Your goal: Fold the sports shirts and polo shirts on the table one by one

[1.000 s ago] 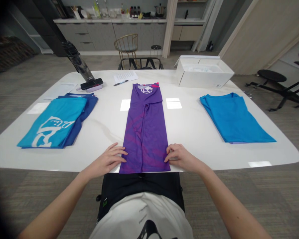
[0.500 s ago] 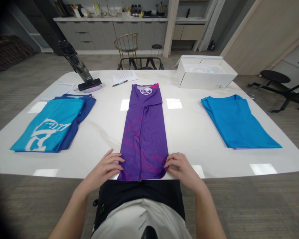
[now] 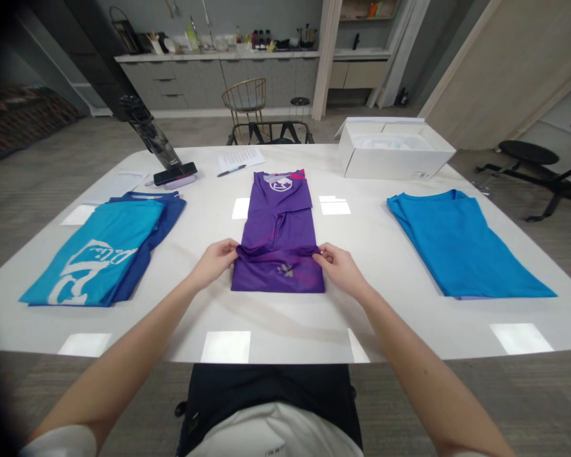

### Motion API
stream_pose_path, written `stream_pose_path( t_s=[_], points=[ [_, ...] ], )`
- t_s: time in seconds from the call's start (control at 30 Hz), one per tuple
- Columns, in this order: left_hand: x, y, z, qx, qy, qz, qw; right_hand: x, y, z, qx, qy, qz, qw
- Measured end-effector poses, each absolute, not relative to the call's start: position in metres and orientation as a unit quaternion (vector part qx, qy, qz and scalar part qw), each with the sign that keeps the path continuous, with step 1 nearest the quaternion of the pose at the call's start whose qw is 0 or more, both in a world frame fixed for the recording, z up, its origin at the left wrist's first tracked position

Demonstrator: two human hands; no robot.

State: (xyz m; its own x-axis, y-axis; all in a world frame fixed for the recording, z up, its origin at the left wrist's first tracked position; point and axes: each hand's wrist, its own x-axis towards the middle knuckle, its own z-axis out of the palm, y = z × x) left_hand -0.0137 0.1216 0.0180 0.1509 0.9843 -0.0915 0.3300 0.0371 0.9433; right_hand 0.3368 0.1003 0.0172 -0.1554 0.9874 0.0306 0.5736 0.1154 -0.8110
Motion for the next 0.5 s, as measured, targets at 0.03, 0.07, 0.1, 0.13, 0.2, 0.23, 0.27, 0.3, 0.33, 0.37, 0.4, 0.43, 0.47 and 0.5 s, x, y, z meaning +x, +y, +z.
stream_pose_path(
  t_s=[0.03,0.07,0.1,0.13,0.2,0.23,0.27,0.3,0.33,0.37,0.4,0.43,0.47,0.5],
  points=[
    [-0.011,0.138,0.015,0.579,0.565,0.349,0.473,0.334,0.116,0.013,-0.582,-0.683,0.323,0.302],
    [-0.009,0.151,0.013,0.562,0.582,0.336,0.481,0.332,0.13,0.009,-0.593,-0.685,0.305,0.293],
    [-0.008,0.16,0.011,0.553,0.594,0.319,0.49,0.33,0.141,0.005,-0.606,-0.689,0.283,0.278],
    [-0.007,0.167,0.01,0.548,0.602,0.302,0.495,0.328,0.149,0.003,-0.618,-0.694,0.261,0.262],
    [-0.008,0.173,0.01,0.56,0.607,0.276,0.493,0.327,0.157,0.0,-0.635,-0.705,0.221,0.226],
    [-0.008,0.173,0.01,0.572,0.607,0.27,0.481,0.327,0.158,0.0,-0.64,-0.709,0.206,0.211],
    [-0.009,0.173,0.01,0.586,0.607,0.267,0.465,0.327,0.159,0.0,-0.643,-0.713,0.197,0.2],
    [-0.009,0.172,0.01,0.601,0.607,0.266,0.448,0.327,0.159,0.001,-0.642,-0.717,0.194,0.191],
    [-0.009,0.172,0.01,0.613,0.605,0.267,0.431,0.327,0.16,0.001,-0.639,-0.72,0.197,0.187],
    [-0.008,0.173,0.01,0.623,0.603,0.271,0.417,0.327,0.161,0.002,-0.634,-0.723,0.202,0.188],
    [-0.007,0.175,0.01,0.629,0.6,0.279,0.407,0.327,0.164,0.002,-0.629,-0.724,0.208,0.192],
    [-0.006,0.177,0.01,0.631,0.596,0.29,0.402,0.328,0.168,0.003,-0.624,-0.724,0.214,0.2],
    [-0.005,0.182,0.01,0.63,0.59,0.302,0.404,0.328,0.172,0.003,-0.62,-0.724,0.218,0.209],
    [-0.003,0.187,0.01,0.626,0.581,0.317,0.412,0.328,0.178,0.004,-0.615,-0.724,0.22,0.22]
  ],
)
